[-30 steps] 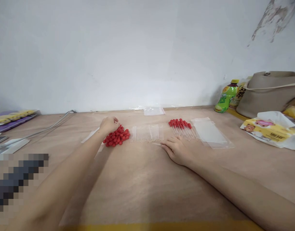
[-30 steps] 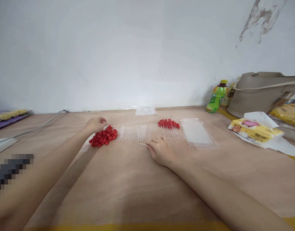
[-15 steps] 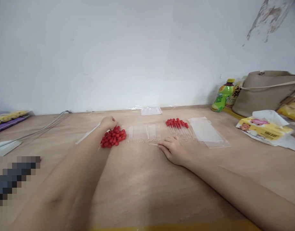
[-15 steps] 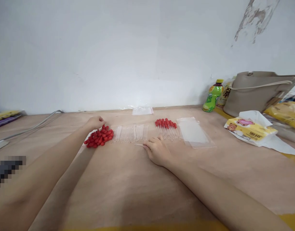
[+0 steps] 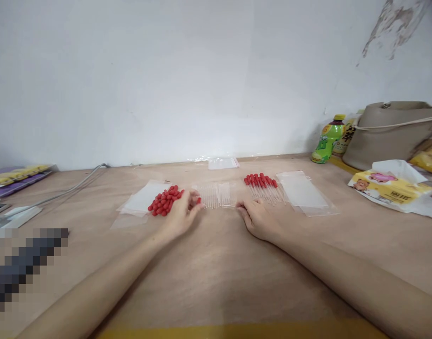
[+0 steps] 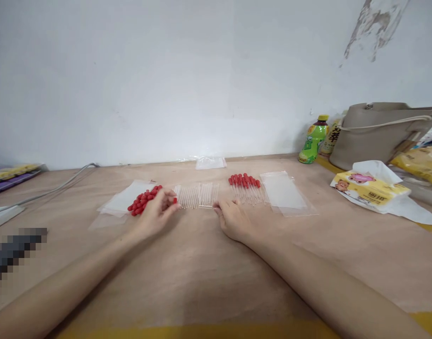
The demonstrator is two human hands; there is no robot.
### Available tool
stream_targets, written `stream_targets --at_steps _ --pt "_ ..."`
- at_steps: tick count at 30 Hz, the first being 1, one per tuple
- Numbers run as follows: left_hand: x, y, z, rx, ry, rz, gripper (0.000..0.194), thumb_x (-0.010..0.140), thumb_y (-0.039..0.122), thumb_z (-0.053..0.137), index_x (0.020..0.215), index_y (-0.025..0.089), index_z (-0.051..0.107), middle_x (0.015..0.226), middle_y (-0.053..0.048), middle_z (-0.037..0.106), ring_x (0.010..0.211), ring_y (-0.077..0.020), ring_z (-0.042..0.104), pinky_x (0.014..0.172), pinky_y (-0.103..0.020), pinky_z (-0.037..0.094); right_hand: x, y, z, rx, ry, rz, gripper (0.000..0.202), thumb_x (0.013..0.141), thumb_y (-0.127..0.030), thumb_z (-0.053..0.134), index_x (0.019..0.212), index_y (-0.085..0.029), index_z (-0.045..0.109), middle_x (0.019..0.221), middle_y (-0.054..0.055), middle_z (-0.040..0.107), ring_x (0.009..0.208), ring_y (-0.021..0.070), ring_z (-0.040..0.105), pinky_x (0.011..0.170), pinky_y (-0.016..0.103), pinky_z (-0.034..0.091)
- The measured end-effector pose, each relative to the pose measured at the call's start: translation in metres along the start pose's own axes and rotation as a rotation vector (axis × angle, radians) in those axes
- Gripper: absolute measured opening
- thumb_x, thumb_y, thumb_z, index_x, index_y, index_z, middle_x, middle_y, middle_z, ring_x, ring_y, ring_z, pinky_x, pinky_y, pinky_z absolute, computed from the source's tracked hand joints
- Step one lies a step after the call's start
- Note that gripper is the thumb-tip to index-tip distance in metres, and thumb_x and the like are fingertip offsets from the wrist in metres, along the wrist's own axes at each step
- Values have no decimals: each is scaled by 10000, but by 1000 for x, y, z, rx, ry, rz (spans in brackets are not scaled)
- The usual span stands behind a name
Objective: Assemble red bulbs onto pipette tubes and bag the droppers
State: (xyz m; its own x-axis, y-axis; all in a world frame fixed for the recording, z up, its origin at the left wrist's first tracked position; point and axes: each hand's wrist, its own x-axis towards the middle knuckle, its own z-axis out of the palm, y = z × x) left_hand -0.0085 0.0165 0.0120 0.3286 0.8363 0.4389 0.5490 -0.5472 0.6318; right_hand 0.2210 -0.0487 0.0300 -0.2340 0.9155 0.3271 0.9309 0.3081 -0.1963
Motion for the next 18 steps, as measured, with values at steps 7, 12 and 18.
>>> stream_targets --at_steps 7,12,18 --pt "-18 6 24 78 -106 114 183 798 336 534 805 177 622 728 -16 597 645 -135 537 576 -241 412 -2 0 1 5 46 -134 244 864 -250 379 976 -221 594 864 48 642 784 171 574 701 275 355" --pt "-16 12 23 54 -135 131 181 818 318 513 815 178 627 743 -16 593 667 -136 537 603 -244 415 -2 2 11 15 63 -221 256 868 -239 375 999 -231 595 871 35 647 782 165 554 714 275 337" --pt "-18 14 24 17 -111 156 169 823 299 508 821 175 624 769 -21 598 688 -139 544 621 -248 426 1 8 28 85 77 -304 281 878 -232 341 1015 -234 586 901 16 647 772 148 532 741 280 318"
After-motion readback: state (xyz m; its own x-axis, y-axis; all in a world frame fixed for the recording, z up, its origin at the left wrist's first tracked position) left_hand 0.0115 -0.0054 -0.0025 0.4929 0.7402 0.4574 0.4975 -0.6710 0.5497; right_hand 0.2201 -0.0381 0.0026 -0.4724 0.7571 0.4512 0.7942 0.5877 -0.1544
